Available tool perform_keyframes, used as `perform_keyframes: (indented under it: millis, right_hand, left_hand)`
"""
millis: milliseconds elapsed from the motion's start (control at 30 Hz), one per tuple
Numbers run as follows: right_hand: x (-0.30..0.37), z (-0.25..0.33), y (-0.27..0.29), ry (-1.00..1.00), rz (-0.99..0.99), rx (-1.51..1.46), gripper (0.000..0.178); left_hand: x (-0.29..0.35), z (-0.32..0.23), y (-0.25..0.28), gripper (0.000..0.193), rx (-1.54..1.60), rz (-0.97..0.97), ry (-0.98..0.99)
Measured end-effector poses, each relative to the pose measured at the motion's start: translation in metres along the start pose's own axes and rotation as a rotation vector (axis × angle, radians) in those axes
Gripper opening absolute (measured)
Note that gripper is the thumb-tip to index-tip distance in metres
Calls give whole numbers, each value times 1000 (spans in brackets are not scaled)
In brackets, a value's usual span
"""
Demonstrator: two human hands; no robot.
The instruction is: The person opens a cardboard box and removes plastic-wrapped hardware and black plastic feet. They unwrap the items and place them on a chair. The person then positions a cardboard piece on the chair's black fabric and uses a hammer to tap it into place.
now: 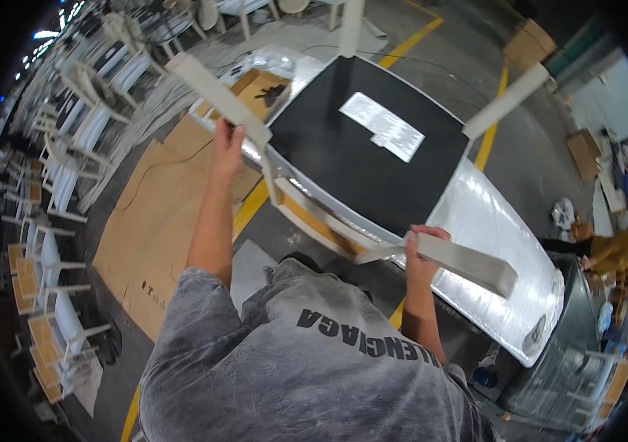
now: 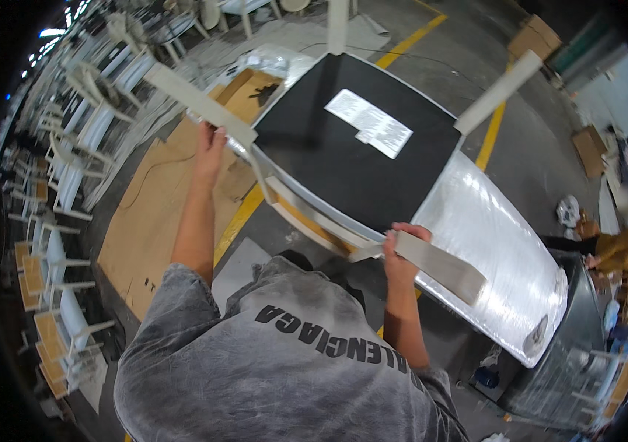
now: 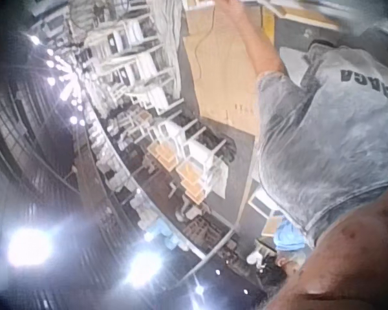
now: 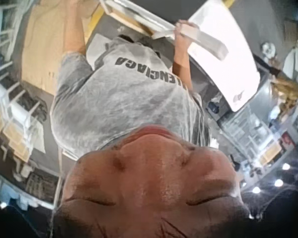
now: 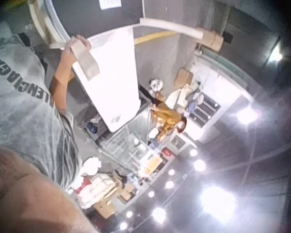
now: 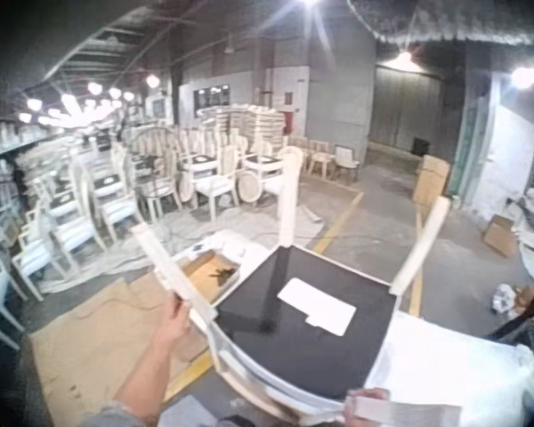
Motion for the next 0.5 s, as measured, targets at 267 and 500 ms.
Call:
perform_keyframes:
  millis: [267, 500]
  right_hand:
    - [49, -27, 17, -175, -104, 644, 42]
    - [157, -93, -67, -1300, -104, 436, 28]
  left_hand:
    - [-5, 63, 18, 26, 201, 363, 281]
    - [-192, 260, 134, 25, -345, 135, 385]
Point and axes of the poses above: each hand's wrist, its own x-axis away from the middle knuckle, its own y-axis out of the back of the hand, z = x × y, the point moved 5 cm from there along -x, towards the middle knuckle, and after that the axes turned 6 degrees about -y, right-handed, at the moved point
